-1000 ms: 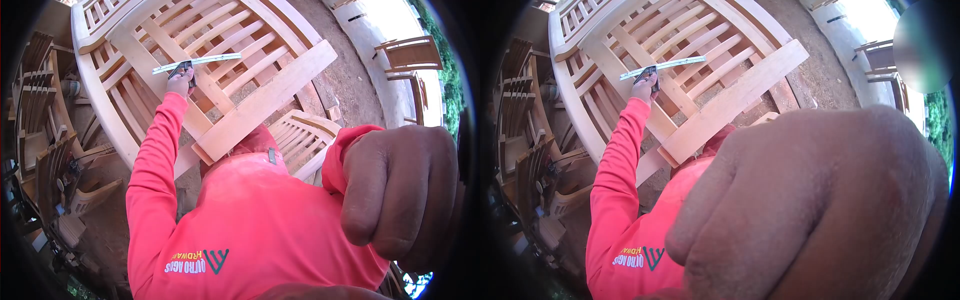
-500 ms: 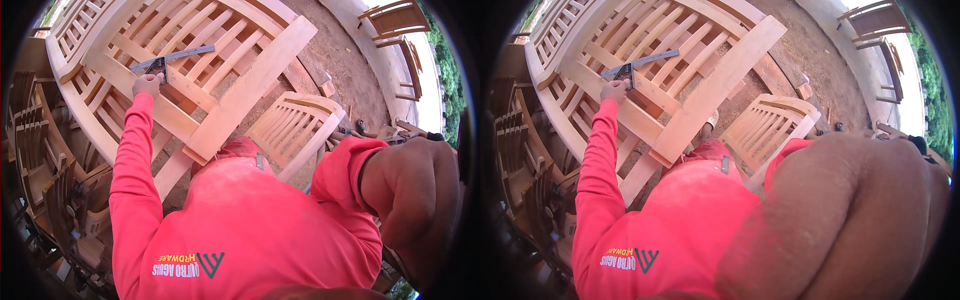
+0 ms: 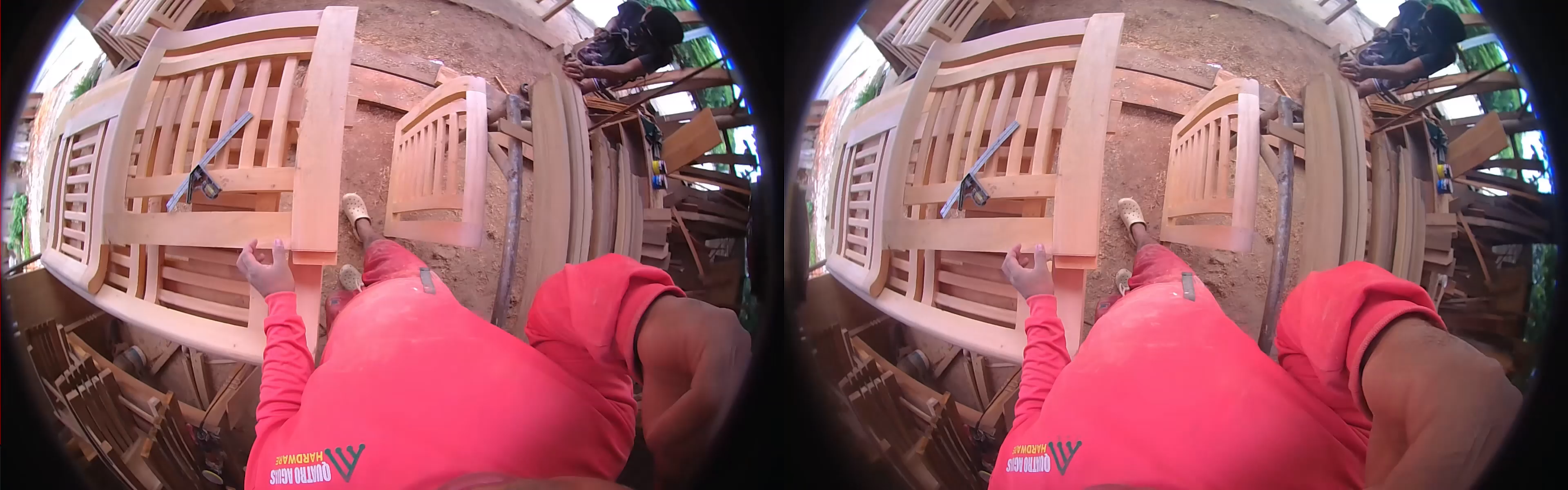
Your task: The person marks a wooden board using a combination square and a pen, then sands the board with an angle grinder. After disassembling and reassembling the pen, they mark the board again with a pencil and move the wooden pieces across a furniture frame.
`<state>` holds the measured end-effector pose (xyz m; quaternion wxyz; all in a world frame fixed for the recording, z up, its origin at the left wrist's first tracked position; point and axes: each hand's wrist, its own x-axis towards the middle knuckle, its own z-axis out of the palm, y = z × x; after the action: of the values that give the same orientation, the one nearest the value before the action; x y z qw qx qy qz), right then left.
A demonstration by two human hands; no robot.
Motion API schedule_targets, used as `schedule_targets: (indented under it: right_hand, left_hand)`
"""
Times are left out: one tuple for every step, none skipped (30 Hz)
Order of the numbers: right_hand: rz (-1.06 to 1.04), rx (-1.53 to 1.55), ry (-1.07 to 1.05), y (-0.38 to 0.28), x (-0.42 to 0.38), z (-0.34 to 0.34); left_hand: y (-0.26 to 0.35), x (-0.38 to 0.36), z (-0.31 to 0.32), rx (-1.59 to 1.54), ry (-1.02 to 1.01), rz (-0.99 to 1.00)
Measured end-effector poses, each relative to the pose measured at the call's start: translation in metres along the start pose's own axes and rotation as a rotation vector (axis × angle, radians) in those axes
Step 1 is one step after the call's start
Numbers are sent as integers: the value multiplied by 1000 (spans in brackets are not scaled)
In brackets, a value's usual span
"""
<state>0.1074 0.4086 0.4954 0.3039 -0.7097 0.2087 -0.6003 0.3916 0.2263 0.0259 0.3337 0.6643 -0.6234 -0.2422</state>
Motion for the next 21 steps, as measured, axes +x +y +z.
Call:
schedule_targets:
  right_hand:
    - [-11, -76, 24, -19, -8, 9]
    - [-13, -126, 59, -36, -16, 13]
    - [-24, -179, 74, -48, -24, 20]
    - [-32, -238, 76, -56, -30, 26]
    - [-32, -279, 88, -65, -36, 32]
    - [-33, -316, 106, -71, -40, 36]
    - [-42, -352, 116, -75, -46, 40]
    - [-57, -385, 125, -80, -50, 45]
    - [-60, -413, 136, -85, -55, 50]
    - [-63, -445, 148, -88, -59, 54]
    - [-70, -472, 155, -93, -60, 59]
    - [-68, -499, 169, -96, -64, 64]
    - [-79, -523, 176, -99, -66, 68]
    - [-91, -555, 173, -103, -66, 72]
    - [-108, -593, 170, -107, -66, 77]
    - [-132, -629, 165, -109, -65, 81]
    - [-148, -680, 169, -111, -63, 84]
    - [-167, -743, 178, -113, -61, 87]
    - [-183, -820, 208, -113, -59, 85]
    - [-194, -910, 268, -110, -61, 82]
    - [-172, -996, 352, -108, -70, 76]
  left_hand:
    - [0, -15, -3, -38, -21, -56]
    - [-9, -28, -1, -61, -35, -34]
    - [-17, -33, 6, -89, -33, -11]
    - [-19, -36, 10, -142, -117, -78]
    - [-23, -40, 11, -186, -207, -149]
    - [-28, -41, 8, -221, -294, -223]
    - [-36, -37, 7, -121, -344, -151]
    - [-42, -28, 9, -25, -387, -77]
    - [-38, -23, 9, 75, -434, -7]
    - [-35, -22, 7, 81, -448, 2]
    - [-36, -19, 11, 23, -502, -34]
    - [-38, -18, 11, -23, -562, -77]
    - [-42, -15, 9, -71, -612, -122]
    - [-42, -15, 9, -189, -651, -228]
    - [-34, -20, 7, -312, -685, -333]
    - [-29, -19, 7, -440, -715, -439]
    - [-33, -18, 8, -452, -695, -412]
    - [-39, -19, 13, -467, -679, -387]
    - [-42, -21, 17, -483, -666, -363]
    - [-46, -22, 18, -493, -663, -365]
    - [-48, -24, 19, -524, -652, -362]
